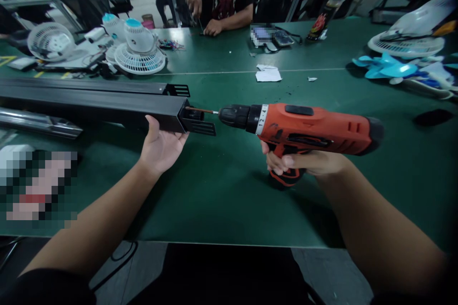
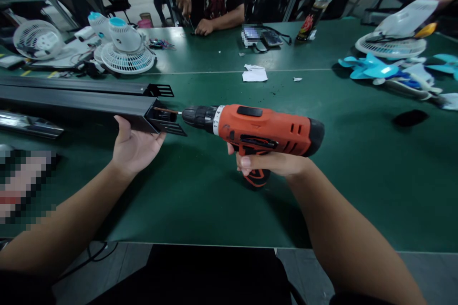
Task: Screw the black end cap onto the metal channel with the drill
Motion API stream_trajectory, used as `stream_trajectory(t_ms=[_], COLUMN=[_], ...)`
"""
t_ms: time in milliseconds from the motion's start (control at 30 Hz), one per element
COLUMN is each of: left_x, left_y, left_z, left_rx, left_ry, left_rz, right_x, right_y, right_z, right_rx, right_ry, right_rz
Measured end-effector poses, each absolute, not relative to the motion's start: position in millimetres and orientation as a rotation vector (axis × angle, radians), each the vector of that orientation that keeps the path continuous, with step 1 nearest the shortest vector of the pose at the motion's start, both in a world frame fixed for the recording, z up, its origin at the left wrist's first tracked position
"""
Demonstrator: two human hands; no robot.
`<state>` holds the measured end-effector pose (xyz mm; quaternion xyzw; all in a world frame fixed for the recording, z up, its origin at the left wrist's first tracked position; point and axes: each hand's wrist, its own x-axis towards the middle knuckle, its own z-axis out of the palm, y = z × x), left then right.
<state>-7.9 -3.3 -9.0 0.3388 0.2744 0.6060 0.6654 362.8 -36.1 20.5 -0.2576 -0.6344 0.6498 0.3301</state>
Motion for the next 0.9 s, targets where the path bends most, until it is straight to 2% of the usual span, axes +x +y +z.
stream_trajectory(t_ms=[900], left_x=[-8.2], left_y=[-2.0], left_z=[-9.4], left_rx=[0.747], left_ry=[0.673], left_rz=[1.373], right_x=[361.9], right_y=[-34.7], right_z=[22.0], right_rx=[-0.597], right_ry=[-1.665], right_rz=[1.679])
